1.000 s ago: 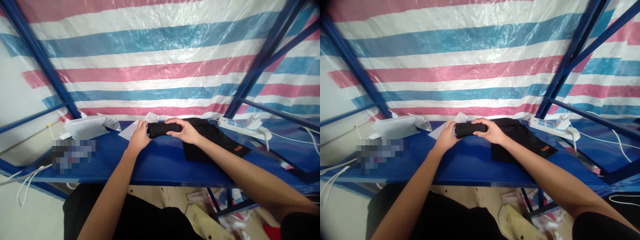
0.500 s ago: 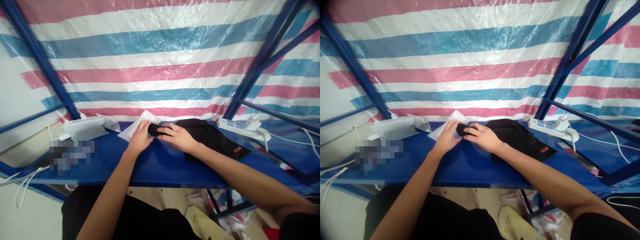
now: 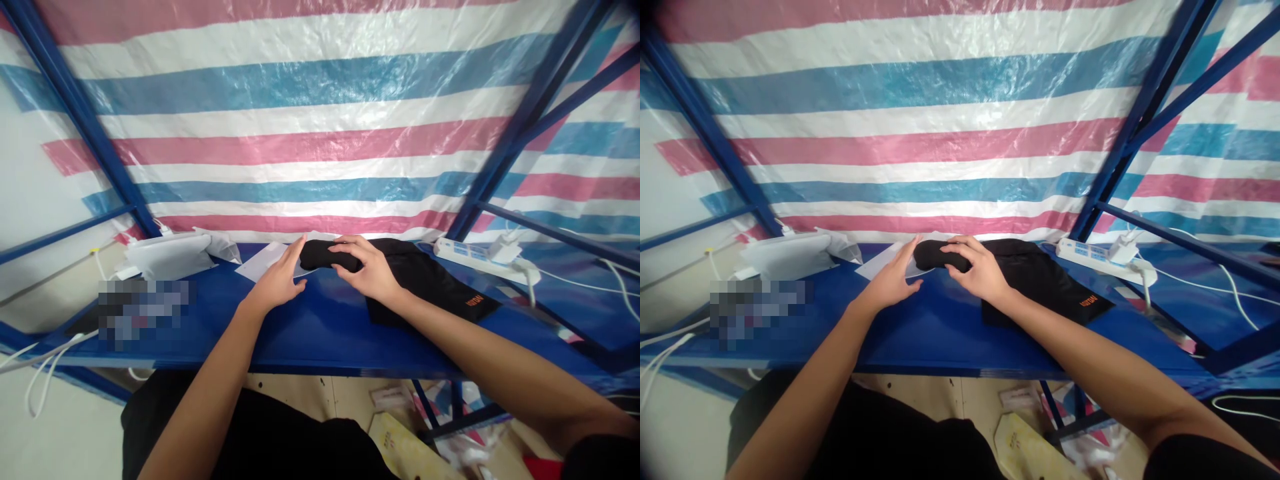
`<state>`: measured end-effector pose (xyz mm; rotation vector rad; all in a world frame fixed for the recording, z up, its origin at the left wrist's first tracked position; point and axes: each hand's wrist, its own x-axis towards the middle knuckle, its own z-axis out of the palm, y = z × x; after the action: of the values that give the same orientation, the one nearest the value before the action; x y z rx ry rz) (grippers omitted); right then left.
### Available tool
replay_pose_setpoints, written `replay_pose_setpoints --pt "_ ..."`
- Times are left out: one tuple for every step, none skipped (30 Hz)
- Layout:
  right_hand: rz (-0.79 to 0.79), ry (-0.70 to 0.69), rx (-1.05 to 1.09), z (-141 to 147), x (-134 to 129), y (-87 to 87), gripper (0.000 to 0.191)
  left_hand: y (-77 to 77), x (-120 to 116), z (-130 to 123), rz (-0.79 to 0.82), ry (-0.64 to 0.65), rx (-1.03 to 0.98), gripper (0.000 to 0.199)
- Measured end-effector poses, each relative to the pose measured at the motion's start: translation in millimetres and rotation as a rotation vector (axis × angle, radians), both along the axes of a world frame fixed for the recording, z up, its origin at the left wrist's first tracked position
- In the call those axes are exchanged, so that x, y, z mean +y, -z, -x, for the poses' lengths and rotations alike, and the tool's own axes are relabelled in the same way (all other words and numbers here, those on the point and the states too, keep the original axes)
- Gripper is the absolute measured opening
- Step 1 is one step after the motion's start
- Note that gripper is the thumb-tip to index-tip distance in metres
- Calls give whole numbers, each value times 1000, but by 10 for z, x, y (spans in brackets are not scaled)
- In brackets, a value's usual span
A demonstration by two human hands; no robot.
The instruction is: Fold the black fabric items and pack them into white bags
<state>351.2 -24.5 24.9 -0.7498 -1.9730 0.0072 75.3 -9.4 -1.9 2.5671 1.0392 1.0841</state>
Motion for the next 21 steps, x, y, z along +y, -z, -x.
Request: replay_pose_setpoints --pt "18 10 36 -1 5 -10 36 -1 1 -6 -12 -1 -38 111" --pt "31 16 65 -6 12 -18 35 -3 6 -9 -18 2 -86 107" --pt "43 15 84 -14 19 -23 34 -7 12 -8 -18 2 -136 104" --pt "54 7 92 -26 25 -26 33 -14 20 -2 -15 -5 -175 100" --pt "62 -10 87 -40 30 -26 33 -23 27 7 -12 -19 -199 93" --pt "67 -32 72 -56 34 -26 34 -34 33 19 -11 -37 -206 84" --pt "68 -57 48 -76 37 -25 34 -47 37 32 -14 -51 -201 74" --pt "61 -86 11 -96 40 -25 34 -58 37 43 -15 -54 -188 66" --pt "45 -120 -45 -117 42 -27 34 -68 34 51 -10 -40 -173 61" --pt "20 -155 -118 -137 45 -30 35 -76 28 53 0 -13 -157 61" --pt "-7 -188 -205 -153 46 -34 36 -79 19 48 12 17 -140 62" --pt "-31 -217 -292 -161 46 -37 38 -80 8 37 22 44 -120 65" --pt "-50 -242 -360 -160 43 -37 39 -77 -5 19 30 65 -97 68" --pt "-59 -262 -398 -149 36 -33 40 -71 -20 -3 37 81 -75 71" --pt "-54 -278 -398 -127 27 -22 39 -64 -34 -28 41 90 -57 75" --pt "-41 -291 -359 -97 16 -6 38 -56 -48 -52 45 91 -45 79" --pt "-18 -304 -295 -60 4 14 36 -48 -60 -74 46 90 -40 84" --pt "10 -317 -220 -21 -6 36 34 -40 -69 -91 44 85 -40 87" --pt "43 -330 -149 14 -13 58 33 -32 -75 -103 42 76 -44 88" --pt "75 -342 -91 43 -17 76 33 -25 -77 -108 38 67 -47 87" --pt "100 -355 -57 62 -15 88 35 -18 -74 -107 34 56 -49 85"
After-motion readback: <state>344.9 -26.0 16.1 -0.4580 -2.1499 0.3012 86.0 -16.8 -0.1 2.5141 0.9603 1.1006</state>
